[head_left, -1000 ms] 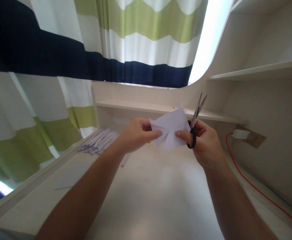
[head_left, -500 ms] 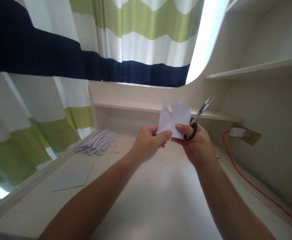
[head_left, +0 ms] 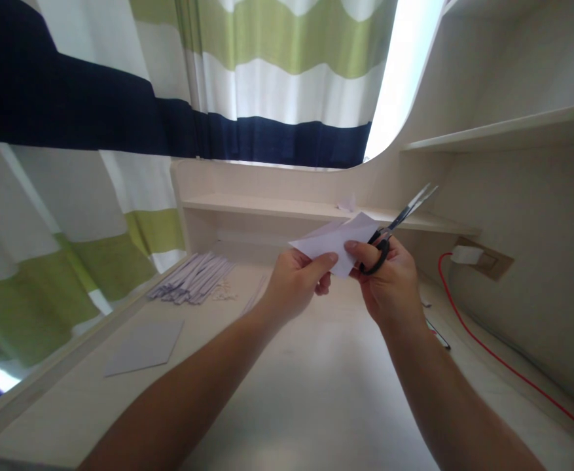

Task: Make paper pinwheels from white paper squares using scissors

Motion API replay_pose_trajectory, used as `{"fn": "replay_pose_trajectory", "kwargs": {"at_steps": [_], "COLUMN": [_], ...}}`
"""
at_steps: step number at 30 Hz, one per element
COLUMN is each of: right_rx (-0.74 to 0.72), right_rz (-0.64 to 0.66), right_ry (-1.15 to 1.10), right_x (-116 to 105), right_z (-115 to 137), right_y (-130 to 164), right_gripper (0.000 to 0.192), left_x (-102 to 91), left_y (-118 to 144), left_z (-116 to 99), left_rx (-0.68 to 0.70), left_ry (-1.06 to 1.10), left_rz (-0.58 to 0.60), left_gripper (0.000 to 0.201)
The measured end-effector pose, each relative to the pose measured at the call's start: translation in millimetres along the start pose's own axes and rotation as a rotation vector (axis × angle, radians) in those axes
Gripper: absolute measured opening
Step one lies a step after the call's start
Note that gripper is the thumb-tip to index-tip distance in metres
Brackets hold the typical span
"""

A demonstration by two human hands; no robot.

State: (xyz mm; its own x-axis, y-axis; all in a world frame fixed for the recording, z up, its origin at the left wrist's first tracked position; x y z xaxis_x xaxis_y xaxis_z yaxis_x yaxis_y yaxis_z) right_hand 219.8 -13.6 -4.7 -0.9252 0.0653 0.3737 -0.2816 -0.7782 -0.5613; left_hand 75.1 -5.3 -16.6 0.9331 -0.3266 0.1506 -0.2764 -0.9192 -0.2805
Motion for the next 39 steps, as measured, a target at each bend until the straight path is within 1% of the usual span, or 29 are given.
{"fn": "replay_pose_trajectory", "kwargs": {"at_steps": [3,7,10,13,16,18,19,21,25,26,28,30,32,39], "right_rx": [0.013,0.001,0.006,-0.004,0.009,0.057,0.089,0.144,0.258,0.29,0.334,0.349,0.357,0.347], "right_rz": [0.043,0.077,0.077,0.047,0.061,0.133,0.191,0.333,0.683,0.756,0.849,0.887,0.905,0.883], "right_ry": [0.037,0.038,0.025,0.019,0.058,0.116,0.156,0.251,0.399,0.411,0.419,0.419,0.414,0.364], "right_x": [-2,-4,-2,0,-2,-4,-5,-6,-4,-2,2,7,11,15], "right_z": [2,6,7,8,10,11,12,13,12,11,9,8,6,8], "right_y": [-2,-4,-3,-1,-3,-5,-6,-6,0,4,10,15,19,21], "right_gripper": [0.031,0.034,0.034,0.034,0.033,0.036,0.038,0.04,0.042,0.043,0.045,0.046,0.046,0.041], "left_x": [-8.9,-19.6,-21.7,-21.8,-27.3,-34.7,-39.0,-47.1,-59.3,-61.4,-64.4,-65.2,-63.8,-54.1], "left_y": [0,0,-1,-1,-2,-2,-2,0,9,11,16,19,21,21], "left_z": [-9,-18,-18,-18,-23,-30,-34,-44,-64,-68,-73,-76,-76,-72], "left_rx": [0.022,0.006,-0.005,0.001,0.007,0.032,0.049,0.095,0.183,0.204,0.238,0.258,0.264,0.272], "left_ry": [-0.064,-0.133,-0.135,-0.126,-0.145,-0.158,-0.161,-0.175,-0.284,-0.314,-0.359,-0.386,-0.397,-0.387], "left_rz": [-0.016,0.005,0.024,0.043,-0.001,-0.057,-0.084,-0.128,-0.232,-0.268,-0.338,-0.378,-0.379,-0.294], "left_gripper": [0.032,0.029,0.028,0.027,0.033,0.037,0.039,0.043,0.046,0.045,0.044,0.043,0.044,0.043]}}
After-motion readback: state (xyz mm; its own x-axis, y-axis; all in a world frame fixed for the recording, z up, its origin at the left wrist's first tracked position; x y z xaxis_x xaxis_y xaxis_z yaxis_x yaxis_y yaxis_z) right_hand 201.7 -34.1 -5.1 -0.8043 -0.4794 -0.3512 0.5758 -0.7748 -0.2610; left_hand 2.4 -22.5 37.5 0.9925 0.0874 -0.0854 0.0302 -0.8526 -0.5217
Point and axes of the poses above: each hand's wrist, its own y-axis away from the middle knuckle, its own x-axis out of the palm, z = x × y, the point moved 3 cm from there along -y, towards the middle knuckle, and after that the axes turned 8 degrees about -x, right-handed, at the moved point
